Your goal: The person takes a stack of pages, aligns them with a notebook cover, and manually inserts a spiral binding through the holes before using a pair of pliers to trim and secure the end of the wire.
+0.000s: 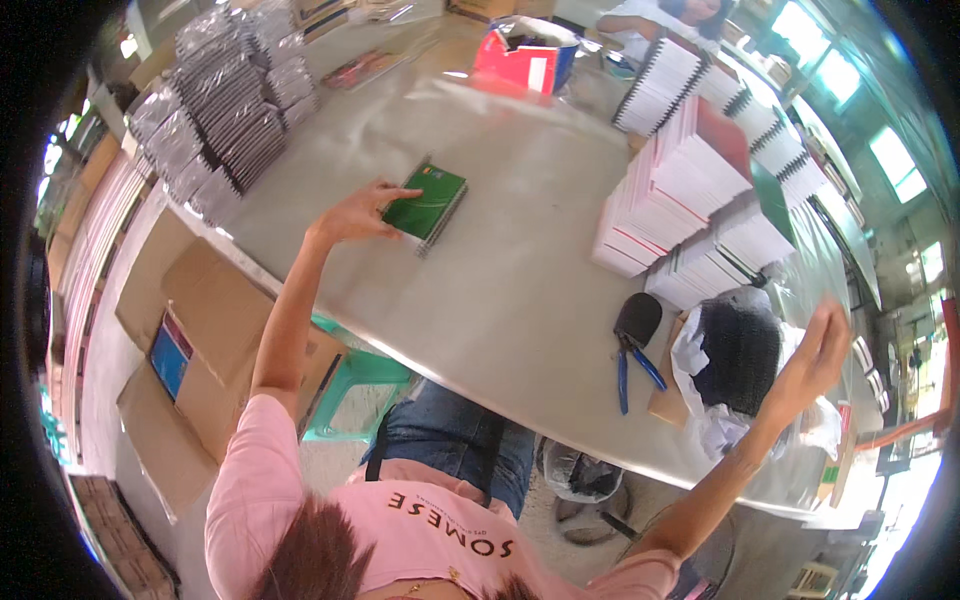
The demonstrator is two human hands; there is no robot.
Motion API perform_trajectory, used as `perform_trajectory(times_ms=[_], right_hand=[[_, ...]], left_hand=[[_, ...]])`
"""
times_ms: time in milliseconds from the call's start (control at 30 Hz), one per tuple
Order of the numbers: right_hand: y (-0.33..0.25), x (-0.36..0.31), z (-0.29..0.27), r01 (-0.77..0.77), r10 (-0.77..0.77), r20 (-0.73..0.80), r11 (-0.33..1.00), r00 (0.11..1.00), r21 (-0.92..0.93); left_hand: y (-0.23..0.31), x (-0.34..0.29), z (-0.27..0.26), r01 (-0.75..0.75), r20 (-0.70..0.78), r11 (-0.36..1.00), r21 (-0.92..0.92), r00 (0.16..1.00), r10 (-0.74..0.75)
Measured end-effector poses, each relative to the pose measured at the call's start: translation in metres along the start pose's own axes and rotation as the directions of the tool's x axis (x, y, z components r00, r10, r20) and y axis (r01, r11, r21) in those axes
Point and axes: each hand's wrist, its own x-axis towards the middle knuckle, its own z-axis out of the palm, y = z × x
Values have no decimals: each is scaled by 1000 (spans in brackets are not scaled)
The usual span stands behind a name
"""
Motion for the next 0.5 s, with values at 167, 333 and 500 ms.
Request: perform_trajectory(times_ms=[167, 333, 500], right_hand=[[44, 76, 30, -237, 217, 133, 957, 967, 165], [65, 106, 55, -563, 491, 492, 826, 719, -2], [63, 110, 71, -630, 462, 713, 776, 527, -37]], left_hand=[[-2, 2, 5, -76, -6, 997, 29, 997, 76], [9, -13, 6, -148, -156, 975, 164, 972, 174], [44, -30, -2, -32, -318, 997, 77, 946, 55]])
